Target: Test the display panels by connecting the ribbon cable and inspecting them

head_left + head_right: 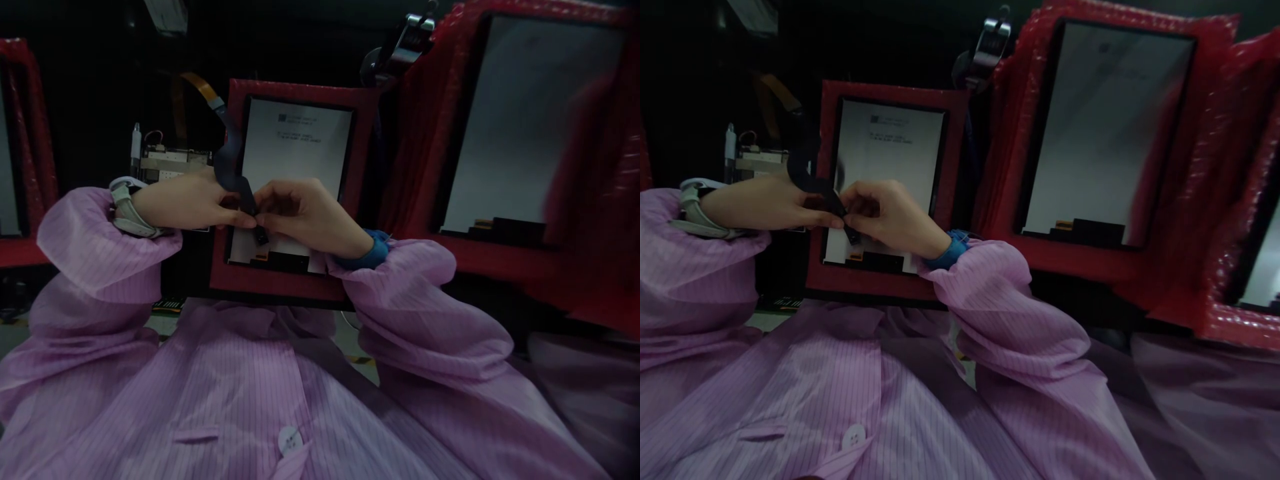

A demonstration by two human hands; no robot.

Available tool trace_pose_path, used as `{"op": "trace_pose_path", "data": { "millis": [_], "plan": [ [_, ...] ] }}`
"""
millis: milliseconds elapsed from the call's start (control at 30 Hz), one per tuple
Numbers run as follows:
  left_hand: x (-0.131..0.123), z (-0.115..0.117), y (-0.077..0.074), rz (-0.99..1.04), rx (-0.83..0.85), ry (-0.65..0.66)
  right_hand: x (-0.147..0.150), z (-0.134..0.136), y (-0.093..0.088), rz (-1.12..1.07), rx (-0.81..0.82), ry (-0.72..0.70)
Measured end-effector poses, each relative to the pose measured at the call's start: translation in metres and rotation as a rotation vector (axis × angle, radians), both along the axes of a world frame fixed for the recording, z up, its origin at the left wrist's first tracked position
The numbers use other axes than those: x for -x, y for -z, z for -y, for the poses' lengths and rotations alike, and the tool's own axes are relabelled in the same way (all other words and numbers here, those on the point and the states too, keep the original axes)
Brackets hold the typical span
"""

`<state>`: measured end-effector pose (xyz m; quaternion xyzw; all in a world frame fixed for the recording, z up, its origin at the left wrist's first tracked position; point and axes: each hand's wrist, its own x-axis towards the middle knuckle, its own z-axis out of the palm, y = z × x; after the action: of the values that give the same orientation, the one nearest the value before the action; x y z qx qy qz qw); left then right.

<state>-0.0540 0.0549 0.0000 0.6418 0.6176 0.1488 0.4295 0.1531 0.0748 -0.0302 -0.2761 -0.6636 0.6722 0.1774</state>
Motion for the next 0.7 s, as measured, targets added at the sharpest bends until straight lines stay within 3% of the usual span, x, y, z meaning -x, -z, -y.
{"op": "trace_pose_path", "data": {
  "millis": [100, 333, 433, 567, 700],
  "plan": [
    [0.001, 0.001, -0.001, 0.038, 0.159, 0.275, -0.001, 0.000, -0.001, 0.045, -0.100, -0.002],
    [-0.001, 0.001, 0.006, -0.043, 0.069, 0.426, -0.007, 0.003, -0.006, 0.167, -0.178, -0.053],
    [-0.005, 0.002, 0.000, -0.062, 0.225, 0.539, -0.011, 0.007, -0.008, 0.203, -0.146, -0.009],
    [-0.006, 0.007, -0.016, -0.028, 0.515, 0.801, -0.014, 0.011, -0.012, 0.259, -0.111, 0.050],
    [-0.003, 0.012, -0.024, -0.057, 0.468, 0.856, -0.014, 0.013, -0.014, 0.307, -0.092, 0.073]
  ]
}}
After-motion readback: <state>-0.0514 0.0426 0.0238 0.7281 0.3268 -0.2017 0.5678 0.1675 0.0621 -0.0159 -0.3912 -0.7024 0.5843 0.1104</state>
